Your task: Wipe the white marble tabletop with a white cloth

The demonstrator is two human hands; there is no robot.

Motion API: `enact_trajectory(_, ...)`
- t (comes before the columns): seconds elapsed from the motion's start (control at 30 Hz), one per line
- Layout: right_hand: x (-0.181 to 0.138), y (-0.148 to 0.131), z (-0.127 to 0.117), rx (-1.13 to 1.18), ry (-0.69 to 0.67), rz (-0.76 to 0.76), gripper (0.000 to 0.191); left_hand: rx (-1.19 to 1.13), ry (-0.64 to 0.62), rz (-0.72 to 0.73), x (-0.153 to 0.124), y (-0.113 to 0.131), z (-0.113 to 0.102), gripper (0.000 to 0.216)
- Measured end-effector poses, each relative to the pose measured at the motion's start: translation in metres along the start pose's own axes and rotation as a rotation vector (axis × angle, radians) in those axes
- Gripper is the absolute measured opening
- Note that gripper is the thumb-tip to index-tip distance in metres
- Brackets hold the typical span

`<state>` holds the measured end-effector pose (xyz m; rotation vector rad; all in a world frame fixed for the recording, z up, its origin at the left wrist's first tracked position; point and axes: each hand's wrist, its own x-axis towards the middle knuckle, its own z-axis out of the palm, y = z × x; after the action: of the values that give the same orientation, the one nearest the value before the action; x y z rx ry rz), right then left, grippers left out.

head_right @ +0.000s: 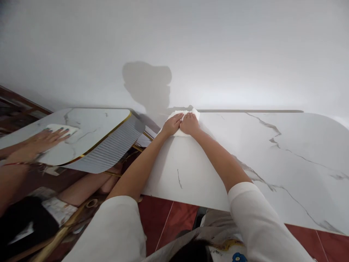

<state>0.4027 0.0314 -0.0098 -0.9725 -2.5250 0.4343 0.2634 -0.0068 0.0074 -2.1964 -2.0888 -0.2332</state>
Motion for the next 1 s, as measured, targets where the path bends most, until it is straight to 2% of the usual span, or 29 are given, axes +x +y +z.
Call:
enact_trajectory(0.17,0.014,0.026,0.001,-0.006,0.041,-0.006,0.056,0.103,0.006,-0.020,0.030,0.008,0.015,0.049)
enact_trajectory(0.47,-0.017,0.091,-0.022,-0.031,0.043,0.083,0.053,0.057,0.035,0.059,0.065,0.073,0.042,0.048)
enact_trajectory(0.57,-0.023,0.102,-0.027,-0.036,0.051,0.101,0.053,0.031,0.045,0.118,0.072,0.083,0.046,0.048)
enact_trajectory(0.73,-0.032,0.094,-0.028,-0.053,0.032,0.096,0.056,0.023,0.054,0.169,0.061,0.078,0.047,0.050)
enact_trajectory(0.87,-0.049,0.075,-0.029,-0.050,0.029,0.071,0.057,0.033,0.068,0.172,0.035,0.075,0.044,0.051)
enact_trajectory(1.0,-0.070,0.053,-0.030,-0.043,0.029,0.094,0.057,0.037,0.028,0.148,0.006,0.080,0.031,0.052)
